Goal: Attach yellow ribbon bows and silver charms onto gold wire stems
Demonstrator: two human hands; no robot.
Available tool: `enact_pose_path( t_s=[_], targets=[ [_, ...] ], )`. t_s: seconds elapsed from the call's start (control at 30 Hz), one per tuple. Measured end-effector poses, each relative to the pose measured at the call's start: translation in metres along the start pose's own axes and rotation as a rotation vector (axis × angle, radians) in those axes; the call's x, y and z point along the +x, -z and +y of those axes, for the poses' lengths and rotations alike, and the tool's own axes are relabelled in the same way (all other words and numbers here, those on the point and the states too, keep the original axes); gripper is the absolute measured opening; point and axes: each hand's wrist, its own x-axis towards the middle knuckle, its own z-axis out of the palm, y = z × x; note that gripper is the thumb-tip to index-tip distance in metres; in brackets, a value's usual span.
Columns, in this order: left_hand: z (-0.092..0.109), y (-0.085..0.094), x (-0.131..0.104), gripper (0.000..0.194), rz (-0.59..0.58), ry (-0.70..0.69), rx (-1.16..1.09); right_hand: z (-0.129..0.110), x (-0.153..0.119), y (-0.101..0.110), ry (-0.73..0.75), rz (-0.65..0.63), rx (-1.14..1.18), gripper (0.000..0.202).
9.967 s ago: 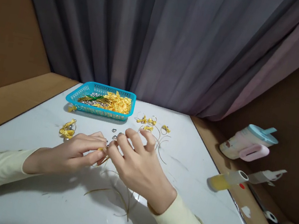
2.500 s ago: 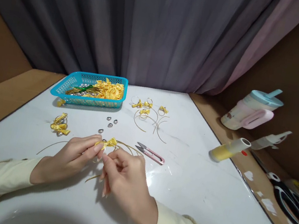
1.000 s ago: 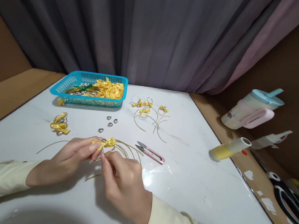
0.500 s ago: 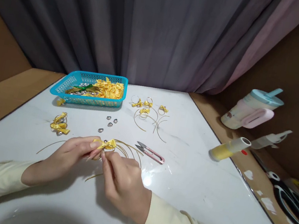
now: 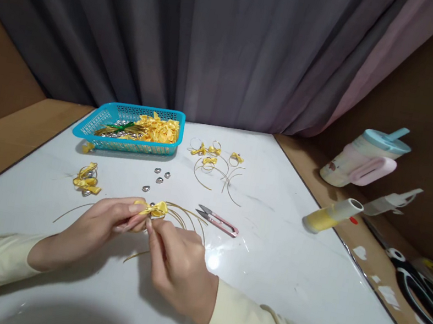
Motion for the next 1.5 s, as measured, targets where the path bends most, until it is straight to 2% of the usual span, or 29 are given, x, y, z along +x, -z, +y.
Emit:
enact_pose_path(
  t_s=[0.23,0.47,0.6,0.77,1.03,1.5],
  targets=[
    [0.001,-0.002,0.0,0.03,0.0,0.031,-0.096,-0.001,-0.002,-0.002,-0.009,0.031,0.01,0.014],
    [0.0,-0.002,-0.003,0.031,0.024,0.029,-0.004,-0.003,-0.001,-0.005,-0.114,0.042,0.138,0.015],
    [0.001,0.0,-0.003,0.031,-0.009,0.015,0.023,-0.001,-0.004,-0.006,-0.106,0.026,0.161,0.013],
    [0.005,0.0,-0.002,0.03,-0.044,0.046,-0.054,0.0,-0.004,-0.006,-0.103,0.022,0.172,0.012],
    [0.012,0.0,-0.002,0.03,-0.081,0.076,-0.117,0.001,-0.003,-0.006,-0.059,0.063,0.098,0.011],
    [0.015,0.003,0.001,0.031,-0.151,0.081,-0.03,-0.003,-0.002,-0.004,-0.095,0.103,0.087,0.011]
  ],
)
